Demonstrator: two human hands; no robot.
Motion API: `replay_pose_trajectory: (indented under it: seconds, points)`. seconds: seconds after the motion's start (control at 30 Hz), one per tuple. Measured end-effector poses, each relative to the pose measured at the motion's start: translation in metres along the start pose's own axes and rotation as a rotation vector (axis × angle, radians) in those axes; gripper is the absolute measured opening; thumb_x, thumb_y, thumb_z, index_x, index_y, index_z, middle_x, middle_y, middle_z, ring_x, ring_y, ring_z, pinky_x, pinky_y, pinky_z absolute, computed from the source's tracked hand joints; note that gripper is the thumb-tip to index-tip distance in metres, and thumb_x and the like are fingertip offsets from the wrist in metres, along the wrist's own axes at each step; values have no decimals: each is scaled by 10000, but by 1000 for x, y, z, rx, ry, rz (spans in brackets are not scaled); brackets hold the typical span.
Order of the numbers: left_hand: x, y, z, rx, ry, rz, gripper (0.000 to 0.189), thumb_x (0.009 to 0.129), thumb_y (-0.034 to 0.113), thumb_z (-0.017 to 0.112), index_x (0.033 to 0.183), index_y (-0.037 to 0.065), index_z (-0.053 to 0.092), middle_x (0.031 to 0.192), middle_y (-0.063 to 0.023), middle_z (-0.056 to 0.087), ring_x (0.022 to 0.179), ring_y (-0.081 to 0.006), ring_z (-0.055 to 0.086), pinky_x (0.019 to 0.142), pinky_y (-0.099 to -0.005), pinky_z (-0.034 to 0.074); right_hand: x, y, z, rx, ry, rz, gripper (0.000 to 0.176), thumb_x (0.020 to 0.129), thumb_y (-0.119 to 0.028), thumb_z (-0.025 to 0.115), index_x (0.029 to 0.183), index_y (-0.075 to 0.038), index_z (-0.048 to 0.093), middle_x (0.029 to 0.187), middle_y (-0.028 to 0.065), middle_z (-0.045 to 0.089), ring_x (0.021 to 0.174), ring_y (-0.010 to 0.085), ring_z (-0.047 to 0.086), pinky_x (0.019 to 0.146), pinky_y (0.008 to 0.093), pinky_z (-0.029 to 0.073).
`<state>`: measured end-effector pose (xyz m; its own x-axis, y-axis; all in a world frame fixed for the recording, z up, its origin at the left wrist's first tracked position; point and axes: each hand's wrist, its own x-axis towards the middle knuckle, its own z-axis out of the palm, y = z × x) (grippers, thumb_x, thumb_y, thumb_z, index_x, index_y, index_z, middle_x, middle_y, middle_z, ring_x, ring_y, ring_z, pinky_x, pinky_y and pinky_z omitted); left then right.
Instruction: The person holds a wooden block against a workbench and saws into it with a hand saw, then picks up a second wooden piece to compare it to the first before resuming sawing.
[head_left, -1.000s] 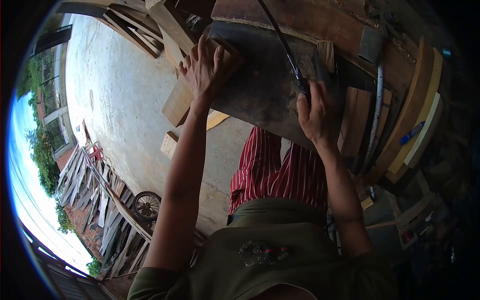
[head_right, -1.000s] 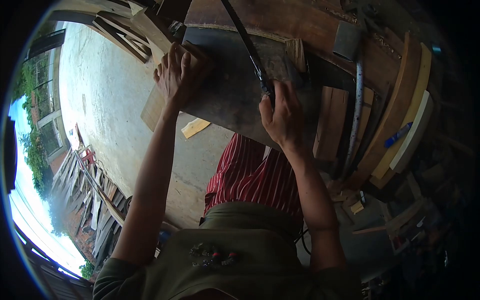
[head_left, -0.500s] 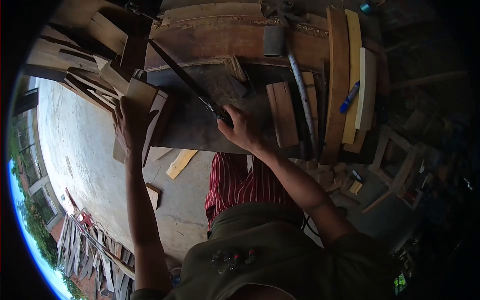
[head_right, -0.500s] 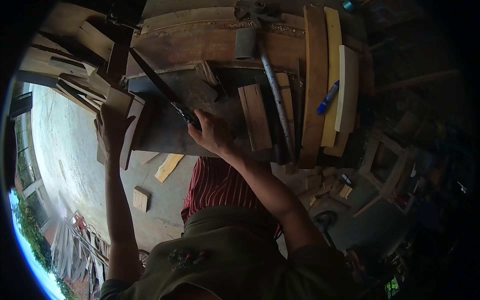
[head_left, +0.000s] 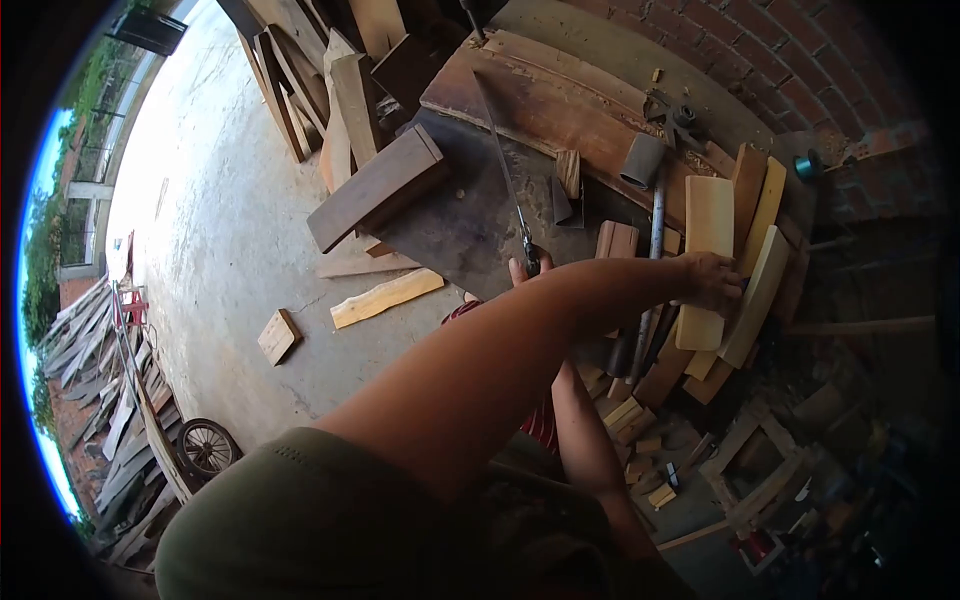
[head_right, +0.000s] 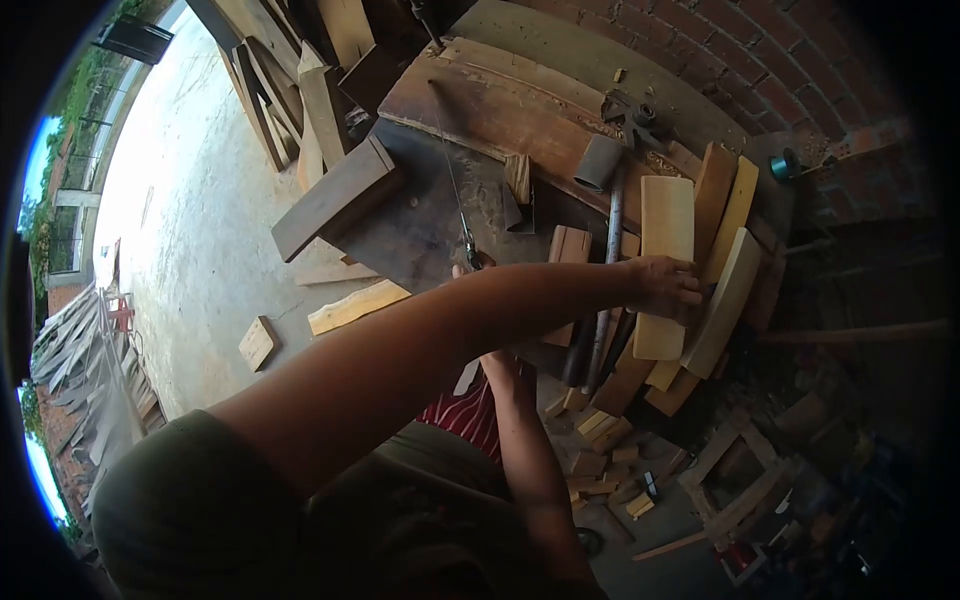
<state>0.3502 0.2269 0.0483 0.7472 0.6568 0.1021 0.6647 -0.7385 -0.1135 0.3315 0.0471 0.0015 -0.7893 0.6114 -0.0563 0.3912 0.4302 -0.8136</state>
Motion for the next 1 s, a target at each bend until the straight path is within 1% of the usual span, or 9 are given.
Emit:
replay_pose_trajectory:
  seconds: [0.03, 0.13, 0.23, 0.27, 0.37, 0.47, 0.6, 0.7, 1.0]
  points:
    - [3, 0, 1, -3, 1, -15, 719, 703, 338, 821, 1346, 323, 500, 1245, 27, 499, 1279, -181, 493, 1199, -417, 286, -4, -23, -19, 120, -27, 234, 411, 1009, -353, 530, 1271, -40, 577, 1144, 123, 656, 1087, 244, 626, 887, 371, 490]
    - [-7, 1, -10, -124, 178, -192, 570, 851, 250, 688, 1384, 326, 500, 1278, 14, 515, 1302, -193, 478, 1213, -486, 249, -16, 3, -15, 60, -35, 215, 393, 1003, -323, 548, 1262, -28, 578, 1076, 158, 674, 1024, 297, 653, 842, 394, 509]
    - [-93, -12, -43, -310, 407, -525, 527, 887, 205, 645, 1391, 292, 520, 1294, -33, 537, 1268, -242, 494, 1197, -519, 253, -13, 28, -9, -25, -6, 168, 368, 995, -278, 575, 1247, -10, 579, 974, 210, 700, 930, 376, 693, 775, 429, 537]
    - [-133, -18, -43, -295, 629, -676, 474, 898, 180, 629, 1362, 226, 541, 1294, -78, 544, 1214, -282, 512, 1154, -494, 303, -9, 25, -6, 19, 248, -29, 371, 997, -295, 573, 1210, 9, 579, 992, 248, 688, 890, 429, 681, 709, 458, 534]
    - [-265, -23, -30, -146, 843, -1399, 373, 906, 117, 587, 1278, 132, 571, 1194, -116, 567, 1119, -334, 524, 985, -446, 384, -6, 3, -21, 115, 119, 49, 354, 1011, -288, 552, 1210, 4, 573, 975, 245, 687, 904, 426, 682, 695, 465, 534]
    - [-377, -24, -4, 20, 596, -1926, 348, 968, 237, 543, 1302, 140, 570, 1235, -99, 561, 1171, -325, 514, 1021, -442, 372, 4, -7, -15, 54, 111, -26, 305, 1017, -251, 549, 1187, 1, 560, 950, 241, 686, 894, 425, 685, 672, 465, 533]
    - [-429, -28, 37, 106, 338, -1890, 418, 999, 369, 502, 1356, 153, 529, 1291, -98, 550, 1239, -317, 486, 1074, -487, 322, 26, -17, -6, 19, 52, -89, 245, 1005, -183, 566, 1156, 9, 543, 928, 252, 680, 870, 423, 690, 627, 459, 529]
    - [-414, -19, 47, 322, 179, -1746, 711, 961, 634, 445, 1459, 126, 439, 1355, -87, 503, 1317, -293, 421, 1124, -598, 205, 33, -14, -2, 13, 10, -99, 231, 999, -163, 574, 1148, 11, 542, 922, 259, 678, 859, 427, 690, 613, 460, 526]
    - [-444, -8, 45, 295, 151, -1712, 677, 942, 606, 483, 1431, 138, 449, 1317, -104, 505, 1276, -292, 439, 1114, -553, 211, 42, -24, 9, 46, -11, -132, 231, 992, -138, 578, 1170, 5, 543, 893, 250, 682, 837, 423, 696, 601, 452, 528]
